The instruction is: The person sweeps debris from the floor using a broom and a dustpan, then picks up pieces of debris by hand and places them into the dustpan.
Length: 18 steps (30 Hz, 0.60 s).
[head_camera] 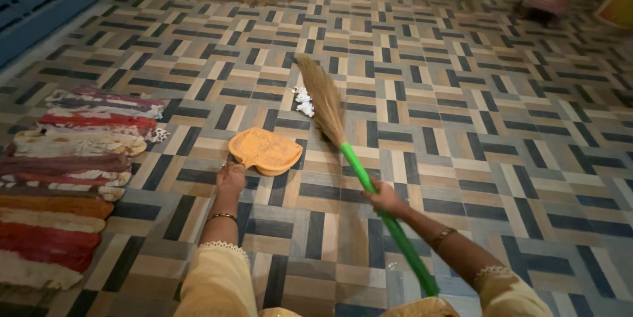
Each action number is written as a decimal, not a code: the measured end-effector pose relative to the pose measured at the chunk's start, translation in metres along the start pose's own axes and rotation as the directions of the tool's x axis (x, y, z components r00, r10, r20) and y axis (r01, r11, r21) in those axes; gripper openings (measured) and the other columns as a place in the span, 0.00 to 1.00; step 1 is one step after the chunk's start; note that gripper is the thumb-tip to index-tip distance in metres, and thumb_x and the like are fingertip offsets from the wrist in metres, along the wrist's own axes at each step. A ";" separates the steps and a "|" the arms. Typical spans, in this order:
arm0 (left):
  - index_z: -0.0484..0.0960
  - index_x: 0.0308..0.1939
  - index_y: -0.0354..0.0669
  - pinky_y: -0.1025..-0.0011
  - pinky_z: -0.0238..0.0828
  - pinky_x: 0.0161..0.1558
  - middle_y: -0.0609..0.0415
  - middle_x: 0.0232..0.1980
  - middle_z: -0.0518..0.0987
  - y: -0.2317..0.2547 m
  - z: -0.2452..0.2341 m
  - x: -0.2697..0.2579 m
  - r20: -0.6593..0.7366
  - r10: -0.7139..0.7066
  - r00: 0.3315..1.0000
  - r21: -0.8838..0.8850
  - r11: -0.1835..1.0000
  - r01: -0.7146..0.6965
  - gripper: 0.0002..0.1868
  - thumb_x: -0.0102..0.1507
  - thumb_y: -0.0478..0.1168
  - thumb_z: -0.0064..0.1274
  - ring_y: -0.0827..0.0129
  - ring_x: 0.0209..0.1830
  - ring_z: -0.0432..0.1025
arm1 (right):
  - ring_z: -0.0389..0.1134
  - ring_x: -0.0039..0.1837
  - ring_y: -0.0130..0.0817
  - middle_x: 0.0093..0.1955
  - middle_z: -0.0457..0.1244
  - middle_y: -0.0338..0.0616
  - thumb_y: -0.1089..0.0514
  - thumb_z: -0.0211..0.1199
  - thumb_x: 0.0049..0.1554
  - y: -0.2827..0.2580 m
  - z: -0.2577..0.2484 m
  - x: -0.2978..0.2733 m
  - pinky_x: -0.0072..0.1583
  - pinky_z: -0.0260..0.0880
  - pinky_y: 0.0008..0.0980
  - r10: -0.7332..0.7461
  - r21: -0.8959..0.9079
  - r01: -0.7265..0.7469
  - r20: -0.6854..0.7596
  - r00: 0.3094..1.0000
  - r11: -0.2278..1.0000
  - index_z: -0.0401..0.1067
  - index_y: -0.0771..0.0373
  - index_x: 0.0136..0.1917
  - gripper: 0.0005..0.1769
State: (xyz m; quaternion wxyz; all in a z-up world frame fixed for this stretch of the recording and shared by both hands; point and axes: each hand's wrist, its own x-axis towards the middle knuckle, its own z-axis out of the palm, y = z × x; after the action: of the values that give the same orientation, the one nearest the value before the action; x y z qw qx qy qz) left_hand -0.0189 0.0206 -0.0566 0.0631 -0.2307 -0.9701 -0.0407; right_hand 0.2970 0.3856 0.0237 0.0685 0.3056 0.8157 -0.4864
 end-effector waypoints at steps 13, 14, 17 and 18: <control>0.80 0.37 0.47 0.65 0.73 0.54 0.46 0.50 0.80 0.001 -0.003 0.003 -0.006 -0.066 0.998 -0.121 0.990 0.065 0.09 0.61 0.37 0.43 0.55 0.54 0.75 | 0.67 0.42 0.34 0.49 0.68 0.53 0.58 0.69 0.56 0.059 -0.101 -0.013 0.40 0.72 0.33 -0.056 -0.049 0.045 -0.246 0.968 0.998 0.66 0.71 0.68 0.30; 0.80 0.37 0.47 0.65 0.73 0.54 0.46 0.50 0.80 0.000 -0.005 0.003 -0.007 -0.068 0.998 -0.119 0.991 0.067 0.09 0.61 0.37 0.43 0.55 0.54 0.75 | 0.67 0.42 0.35 0.49 0.68 0.53 0.57 0.68 0.56 0.063 -0.106 -0.013 0.40 0.72 0.35 -0.022 -0.052 0.008 -0.268 0.963 0.999 0.66 0.69 0.69 0.31; 0.80 0.40 0.48 0.64 0.73 0.55 0.47 0.52 0.79 -0.002 -0.007 -0.001 0.011 -0.059 0.998 -0.086 0.995 0.059 0.08 0.60 0.36 0.45 0.55 0.56 0.75 | 0.67 0.41 0.35 0.49 0.67 0.50 0.56 0.66 0.56 0.059 -0.105 -0.022 0.40 0.73 0.36 0.035 -0.068 -0.055 -0.267 0.963 0.996 0.62 0.62 0.73 0.34; 0.80 0.40 0.48 0.64 0.73 0.55 0.47 0.53 0.78 -0.002 -0.006 -0.002 0.023 -0.052 0.998 -0.073 0.996 0.054 0.09 0.60 0.36 0.46 0.56 0.56 0.74 | 0.66 0.40 0.36 0.48 0.67 0.49 0.55 0.65 0.57 0.055 -0.103 -0.028 0.40 0.73 0.36 0.060 -0.084 -0.083 -0.246 0.968 0.993 0.58 0.57 0.76 0.36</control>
State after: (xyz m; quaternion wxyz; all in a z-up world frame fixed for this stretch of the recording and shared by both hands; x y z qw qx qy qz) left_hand -0.0175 0.0178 -0.0505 0.0433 -0.2075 -0.9744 -0.0755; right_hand 0.3699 0.4786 0.0468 -0.0001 0.3885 0.8282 -0.4040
